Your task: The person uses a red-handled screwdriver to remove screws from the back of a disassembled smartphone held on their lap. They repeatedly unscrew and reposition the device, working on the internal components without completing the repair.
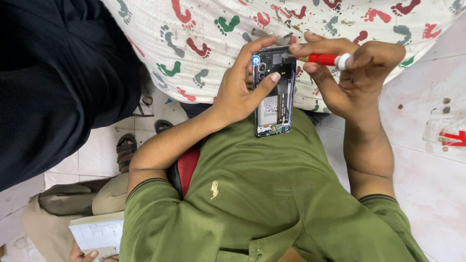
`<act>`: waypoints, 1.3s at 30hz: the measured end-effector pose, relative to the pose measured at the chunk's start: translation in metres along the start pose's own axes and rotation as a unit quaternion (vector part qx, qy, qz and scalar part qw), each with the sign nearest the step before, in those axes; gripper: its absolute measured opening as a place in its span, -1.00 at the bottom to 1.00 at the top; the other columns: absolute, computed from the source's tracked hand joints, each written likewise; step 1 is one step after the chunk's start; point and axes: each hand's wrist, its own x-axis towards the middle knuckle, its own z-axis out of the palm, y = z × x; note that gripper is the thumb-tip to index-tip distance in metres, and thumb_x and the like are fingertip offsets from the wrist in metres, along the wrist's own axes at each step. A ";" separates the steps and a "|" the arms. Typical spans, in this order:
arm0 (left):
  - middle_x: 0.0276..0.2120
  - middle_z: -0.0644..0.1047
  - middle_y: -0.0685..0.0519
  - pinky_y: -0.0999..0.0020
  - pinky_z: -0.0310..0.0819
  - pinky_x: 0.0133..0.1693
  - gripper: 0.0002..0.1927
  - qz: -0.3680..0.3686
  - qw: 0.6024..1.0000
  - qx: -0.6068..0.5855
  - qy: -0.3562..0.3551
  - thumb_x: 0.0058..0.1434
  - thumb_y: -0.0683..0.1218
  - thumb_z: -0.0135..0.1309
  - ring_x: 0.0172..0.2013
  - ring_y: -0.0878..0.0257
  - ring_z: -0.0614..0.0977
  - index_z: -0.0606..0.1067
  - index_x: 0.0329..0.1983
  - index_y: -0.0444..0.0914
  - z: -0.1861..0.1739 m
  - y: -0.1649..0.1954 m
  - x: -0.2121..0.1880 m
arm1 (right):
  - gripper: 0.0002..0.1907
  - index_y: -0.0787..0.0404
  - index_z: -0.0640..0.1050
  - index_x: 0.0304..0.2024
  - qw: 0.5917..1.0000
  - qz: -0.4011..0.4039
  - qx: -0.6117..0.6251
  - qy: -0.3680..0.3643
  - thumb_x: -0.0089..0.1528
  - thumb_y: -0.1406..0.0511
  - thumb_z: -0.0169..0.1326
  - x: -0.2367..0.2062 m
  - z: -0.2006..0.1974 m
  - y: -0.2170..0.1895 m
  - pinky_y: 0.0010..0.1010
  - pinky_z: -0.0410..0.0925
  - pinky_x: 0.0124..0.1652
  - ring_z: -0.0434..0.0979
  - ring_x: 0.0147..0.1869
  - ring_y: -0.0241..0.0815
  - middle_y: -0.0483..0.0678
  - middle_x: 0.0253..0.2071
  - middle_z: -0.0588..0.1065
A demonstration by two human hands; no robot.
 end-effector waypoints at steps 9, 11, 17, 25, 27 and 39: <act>0.19 0.50 0.00 0.46 0.51 0.20 -0.43 0.039 0.998 -0.051 -0.003 0.52 -0.30 0.07 0.16 0.38 0.58 0.15 0.50 -0.26 0.000 -0.013 -0.002 | -0.42 0.13 0.05 -0.07 0.999 -0.010 -0.013 -0.030 0.34 0.62 0.20 0.013 0.002 -0.022 -0.22 0.60 0.05 0.67 0.13 0.14 0.27 -0.01 0.53; 0.21 0.48 0.00 0.45 0.50 0.22 -0.43 0.040 0.998 -0.057 -0.006 0.52 -0.30 0.07 0.17 0.38 0.57 0.15 0.50 -0.27 0.001 -0.014 -0.002 | -0.33 0.16 0.05 -0.10 0.995 -0.075 -0.066 0.027 0.25 0.54 0.35 0.020 0.006 -0.018 -0.21 0.62 -0.03 0.64 -0.03 -0.01 0.20 -0.15 0.53; 0.22 0.46 -0.02 0.45 0.48 0.23 -0.43 0.042 0.997 -0.065 -0.007 0.52 -0.31 0.06 0.20 0.36 0.56 0.14 0.51 -0.29 -0.001 -0.012 -0.003 | -0.44 0.15 -0.05 -0.10 0.999 -0.042 -0.015 -0.020 0.32 0.59 0.07 0.013 0.008 -0.021 0.01 0.55 0.11 0.59 0.10 0.23 0.43 -0.05 0.48; 0.31 0.38 0.00 0.43 0.44 0.32 -0.51 0.082 0.993 -0.081 -0.008 0.56 -0.29 0.04 0.27 0.35 0.53 0.14 0.45 -0.32 0.000 -0.016 -0.001 | -0.38 0.16 -0.04 -0.13 0.993 -0.072 -0.085 0.027 0.33 0.51 0.23 0.005 0.012 -0.015 -0.03 0.59 0.01 0.65 0.04 0.14 0.27 -0.15 0.51; 0.28 0.42 -0.02 0.43 0.49 0.24 -0.47 0.053 0.995 -0.087 -0.009 0.55 -0.28 0.04 0.23 0.34 0.55 0.14 0.49 -0.32 -0.001 -0.018 -0.002 | -0.45 0.17 -0.04 -0.11 0.997 -0.043 -0.068 0.004 0.37 0.55 0.12 0.004 0.012 -0.019 -0.01 0.57 0.04 0.65 0.08 0.16 0.33 -0.08 0.54; 0.35 0.38 0.04 0.46 0.42 0.36 -0.50 0.085 0.995 -0.056 0.003 0.60 -0.28 0.03 0.29 0.38 0.52 0.13 0.49 -0.30 0.000 -0.025 -0.007 | -0.22 0.24 -0.01 -0.11 0.982 -0.120 -0.137 0.053 0.22 0.45 0.45 0.007 0.013 -0.014 -0.04 0.62 0.00 0.66 -0.10 0.13 0.26 -0.21 0.50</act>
